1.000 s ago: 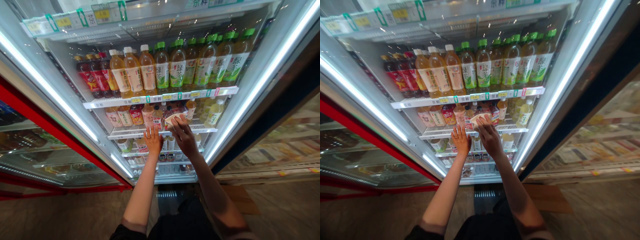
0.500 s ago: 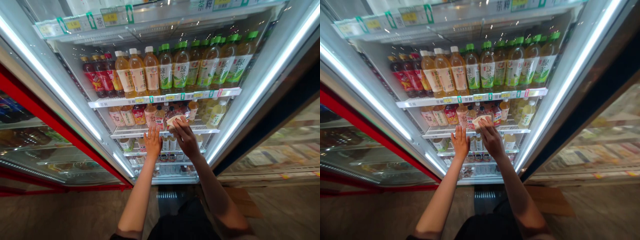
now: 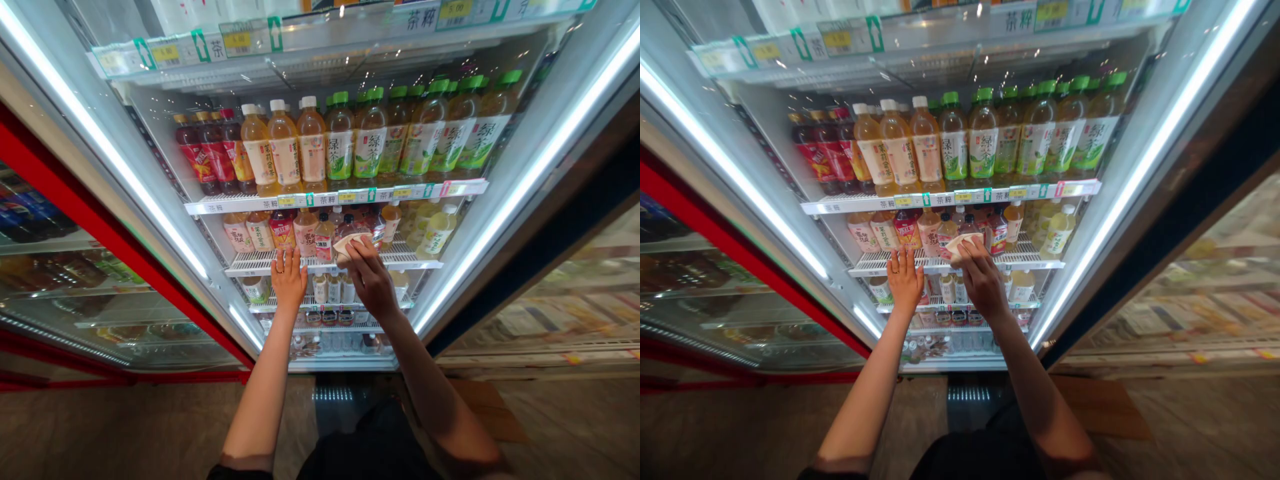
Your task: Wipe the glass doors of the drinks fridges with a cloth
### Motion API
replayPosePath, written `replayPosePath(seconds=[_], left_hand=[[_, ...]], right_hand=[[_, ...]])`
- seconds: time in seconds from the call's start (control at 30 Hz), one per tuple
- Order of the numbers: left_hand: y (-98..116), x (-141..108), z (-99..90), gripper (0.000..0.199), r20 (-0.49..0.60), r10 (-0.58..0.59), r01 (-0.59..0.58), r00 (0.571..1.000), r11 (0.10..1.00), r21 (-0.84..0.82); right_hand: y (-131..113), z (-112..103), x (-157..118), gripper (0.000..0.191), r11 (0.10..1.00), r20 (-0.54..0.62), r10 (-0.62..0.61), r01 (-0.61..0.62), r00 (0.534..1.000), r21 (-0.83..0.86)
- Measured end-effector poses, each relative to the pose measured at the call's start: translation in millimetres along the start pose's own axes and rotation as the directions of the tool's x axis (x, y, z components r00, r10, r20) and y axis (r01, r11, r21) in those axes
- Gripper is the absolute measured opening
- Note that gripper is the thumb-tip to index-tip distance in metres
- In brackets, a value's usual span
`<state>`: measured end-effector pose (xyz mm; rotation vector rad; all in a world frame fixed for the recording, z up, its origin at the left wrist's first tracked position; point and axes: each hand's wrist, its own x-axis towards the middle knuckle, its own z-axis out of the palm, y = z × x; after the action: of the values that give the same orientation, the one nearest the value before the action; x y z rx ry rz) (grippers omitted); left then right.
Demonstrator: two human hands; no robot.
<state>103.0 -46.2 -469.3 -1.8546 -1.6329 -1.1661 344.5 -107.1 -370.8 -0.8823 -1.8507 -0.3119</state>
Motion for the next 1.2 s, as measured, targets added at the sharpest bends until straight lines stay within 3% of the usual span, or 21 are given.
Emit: replayPosePath(seconds=[0.13,0.37,0.57,0.8,1.0,1.2], left_hand=[[-3,-1,5.2,0.056,-0.008,0.006,-0.006,1.000,1.000,-0.009],[-4,-1,11.1,0.056,-0.035,0.003,-0.005,0.999,0.999,-0.044],[-4,-3,15.7,0.054,-0.033,-0.005,0.003,0.999,0.999,-0.046],[-5,-4,17.8,0.054,-0.038,-0.001,0.000,0.999,1.000,-0.030],[-4,-4,16.5,0.054,-0.023,-0.001,0.000,1.000,0.999,-0.045],[-3,-6,15.6,0.053,0.005,-0.003,0.003,1.000,0.999,-0.037]], right_hand=[[-2,2,3,0.066,1.000,-0.047,0.013,-0.014,0.999,-0.025],[-11,7,9,0.064,1.000,0.027,0.010,-0.009,1.000,-0.008],[-13,8,11,0.068,0.999,-0.039,0.053,-0.053,0.998,-0.010],[-21,15,14,0.061,1.000,0.049,-0.009,0.009,0.999,0.008],[-24,18,17,0.065,0.997,-0.008,0.072,-0.073,0.997,-0.026],[-33,18,30,0.069,0.999,0.104,0.032,-0.032,0.994,0.001]])
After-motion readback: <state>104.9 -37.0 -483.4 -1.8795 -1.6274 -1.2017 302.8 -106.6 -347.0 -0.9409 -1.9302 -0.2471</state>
